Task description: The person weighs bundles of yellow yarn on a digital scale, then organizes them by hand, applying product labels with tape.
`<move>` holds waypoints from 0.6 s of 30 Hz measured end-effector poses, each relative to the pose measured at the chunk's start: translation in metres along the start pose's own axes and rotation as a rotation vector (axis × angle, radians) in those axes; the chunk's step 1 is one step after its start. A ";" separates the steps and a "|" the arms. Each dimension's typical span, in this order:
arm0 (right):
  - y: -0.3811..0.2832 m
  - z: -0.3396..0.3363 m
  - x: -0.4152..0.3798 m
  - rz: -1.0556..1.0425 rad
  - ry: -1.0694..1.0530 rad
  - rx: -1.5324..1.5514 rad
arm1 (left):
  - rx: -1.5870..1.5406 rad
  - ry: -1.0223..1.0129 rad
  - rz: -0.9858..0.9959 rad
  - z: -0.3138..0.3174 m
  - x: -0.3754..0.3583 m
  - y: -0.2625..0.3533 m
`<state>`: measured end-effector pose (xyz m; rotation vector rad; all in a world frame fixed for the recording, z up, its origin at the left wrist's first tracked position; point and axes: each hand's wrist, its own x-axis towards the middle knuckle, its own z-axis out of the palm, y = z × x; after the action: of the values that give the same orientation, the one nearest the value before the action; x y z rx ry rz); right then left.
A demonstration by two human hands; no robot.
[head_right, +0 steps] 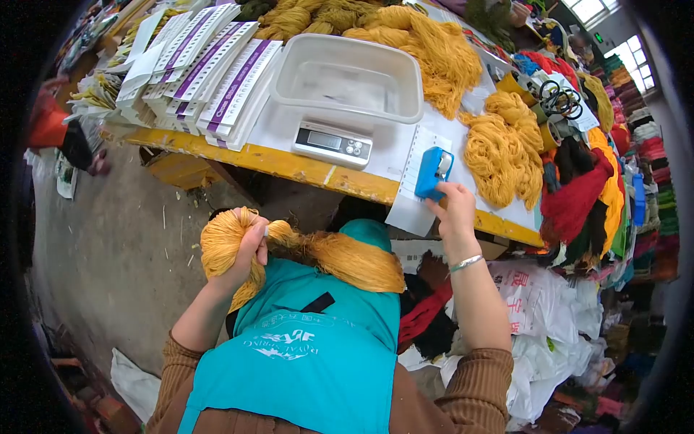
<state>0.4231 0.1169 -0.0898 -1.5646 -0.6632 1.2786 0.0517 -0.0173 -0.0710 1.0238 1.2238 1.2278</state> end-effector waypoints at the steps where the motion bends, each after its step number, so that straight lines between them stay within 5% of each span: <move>1: 0.002 0.000 0.000 -0.043 0.001 0.059 | -0.012 -0.010 0.000 0.000 -0.001 0.001; 15: 0.069 0.000 0.020 -0.317 0.104 0.234 | -0.058 -0.001 -0.015 0.004 0.005 0.002; 17: 0.077 -0.002 0.019 -0.512 0.104 -0.100 | -0.211 0.041 -0.113 0.008 0.005 0.008; 18: 0.079 -0.004 0.017 -0.483 0.123 -0.013 | -0.261 0.024 -0.134 0.006 0.005 0.008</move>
<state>0.4191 0.1006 -0.1684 -1.3698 -0.9048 0.8134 0.0562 -0.0109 -0.0629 0.7266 1.0982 1.2594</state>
